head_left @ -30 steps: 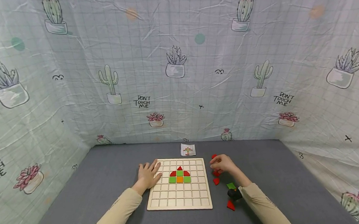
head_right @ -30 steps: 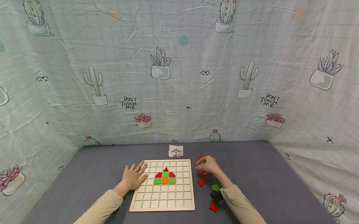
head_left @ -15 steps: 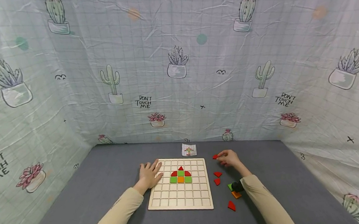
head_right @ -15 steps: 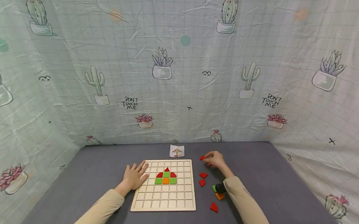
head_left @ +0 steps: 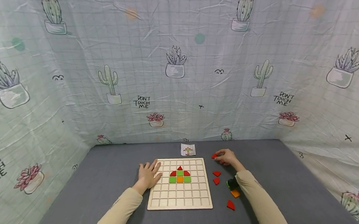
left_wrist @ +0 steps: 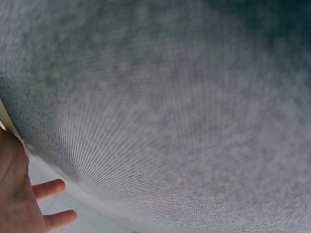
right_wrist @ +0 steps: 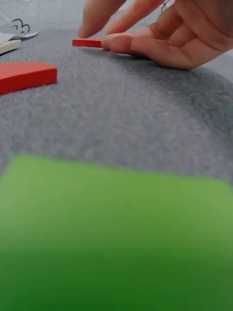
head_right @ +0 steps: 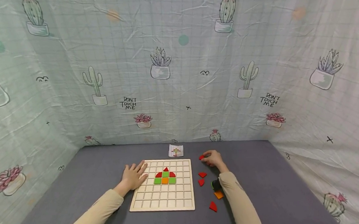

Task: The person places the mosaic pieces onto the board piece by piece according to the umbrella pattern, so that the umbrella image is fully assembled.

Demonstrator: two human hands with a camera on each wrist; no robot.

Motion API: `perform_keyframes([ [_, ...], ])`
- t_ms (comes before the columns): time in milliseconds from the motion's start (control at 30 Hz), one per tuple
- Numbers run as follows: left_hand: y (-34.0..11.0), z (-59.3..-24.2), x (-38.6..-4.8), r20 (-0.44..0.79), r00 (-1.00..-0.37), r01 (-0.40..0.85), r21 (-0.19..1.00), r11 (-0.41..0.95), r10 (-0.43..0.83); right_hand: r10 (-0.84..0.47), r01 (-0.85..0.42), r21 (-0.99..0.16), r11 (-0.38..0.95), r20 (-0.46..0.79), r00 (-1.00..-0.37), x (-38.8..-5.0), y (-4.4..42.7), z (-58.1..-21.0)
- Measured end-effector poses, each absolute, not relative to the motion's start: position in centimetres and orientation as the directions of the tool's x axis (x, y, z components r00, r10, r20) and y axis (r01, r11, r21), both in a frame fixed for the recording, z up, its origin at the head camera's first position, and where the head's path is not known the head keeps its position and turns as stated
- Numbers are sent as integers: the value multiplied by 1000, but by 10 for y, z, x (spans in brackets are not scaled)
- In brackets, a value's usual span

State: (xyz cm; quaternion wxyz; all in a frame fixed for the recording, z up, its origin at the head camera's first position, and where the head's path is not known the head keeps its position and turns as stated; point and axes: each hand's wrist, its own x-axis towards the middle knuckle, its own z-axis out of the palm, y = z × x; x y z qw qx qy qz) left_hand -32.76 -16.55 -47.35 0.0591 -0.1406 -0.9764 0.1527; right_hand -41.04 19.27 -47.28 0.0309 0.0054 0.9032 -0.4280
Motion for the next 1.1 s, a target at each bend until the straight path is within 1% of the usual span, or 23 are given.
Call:
perform_keyframes([
  [100, -165, -473, -326, 75, -954, 252, -325, 912, 290, -20, 37, -762, 646, -65, -998, -411, 192, -472],
  [467, -166, -476, -328, 74, -956, 247, -326, 913, 285, 31, 79, -727, 682, -79, -996, -418, 193, -477],
  [600, -166, -476, -327, 70, -958, 242, -320, 916, 278, -6, 48, -712, 700, -73, -997, -416, 193, -476],
  [767, -166, -473, -327, 68, -960, 239, -311, 920, 272, -65, 32, -699, 715, -112, -992, -413, 193, -472],
  [967, -166, -474, -327, 60, -960, 243, -315, 917, 275, -66, 64, -694, 717, -160, -985, -413, 193, -470],
  [1100, -165, -475, -327, 63, -958, 246, -318, 916, 279, -64, 64, -697, 714, -156, -986, -412, 193, -469],
])
